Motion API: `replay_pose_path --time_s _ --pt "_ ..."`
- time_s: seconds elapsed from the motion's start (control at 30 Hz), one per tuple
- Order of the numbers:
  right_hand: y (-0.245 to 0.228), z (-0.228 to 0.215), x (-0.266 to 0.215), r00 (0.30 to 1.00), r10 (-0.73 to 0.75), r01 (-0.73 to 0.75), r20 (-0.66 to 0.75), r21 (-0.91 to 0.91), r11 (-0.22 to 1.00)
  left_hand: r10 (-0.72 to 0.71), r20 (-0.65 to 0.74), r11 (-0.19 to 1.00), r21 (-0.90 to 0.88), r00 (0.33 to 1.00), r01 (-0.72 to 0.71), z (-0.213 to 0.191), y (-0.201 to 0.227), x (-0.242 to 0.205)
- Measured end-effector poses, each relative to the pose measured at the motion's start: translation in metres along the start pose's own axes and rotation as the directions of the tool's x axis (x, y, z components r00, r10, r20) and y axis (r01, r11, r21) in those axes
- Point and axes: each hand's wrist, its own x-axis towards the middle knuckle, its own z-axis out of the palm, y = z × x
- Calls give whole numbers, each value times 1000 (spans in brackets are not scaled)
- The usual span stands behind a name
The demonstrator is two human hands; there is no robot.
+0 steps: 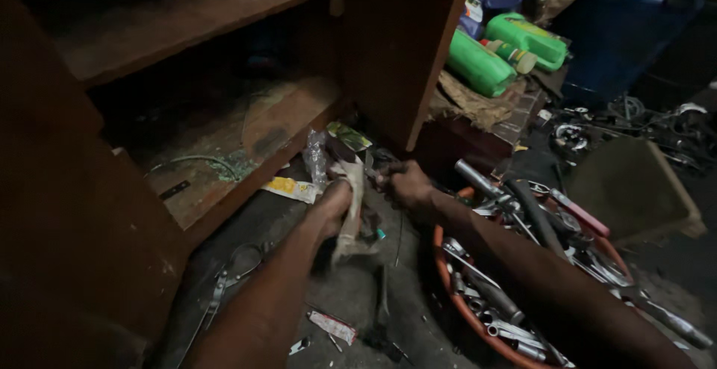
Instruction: The person sits on the floor and wipes various metal tools, including wrenches and sockets, with a cloth. They pick up each tool from a pile, clean it, and place it back down.
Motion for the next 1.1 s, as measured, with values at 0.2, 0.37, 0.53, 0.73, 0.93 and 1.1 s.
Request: replay_pose_path --time_s 0.2,0.37,0.53,0.73,0.93,1.1 --pt "-28 -9 -34 979 202 -202 -6 -57 978 85 -31 996 -5 996 -85 35 22 -34" --pt "-35 4 -40 965 138 -195 -224 -256 947 8 -99 994 -108 995 -19 30 20 -30" --pt "-51 14 -32 899 194 -336 -393 -334 880 103 -71 977 -180 992 -114 30 19 -15" --pt "-40 10 -22 855 216 -347 -472 -212 914 47 -141 999 25 989 -44 23 -7 -10" --pt "-22 -23 3 781 11 -268 -625 -320 909 45 -220 926 374 975 42 6 -52 15" --pt "-39 -34 -15 888 -48 -73 -456 -244 967 -70 134 920 -375 988 116 -9 -11 -28"
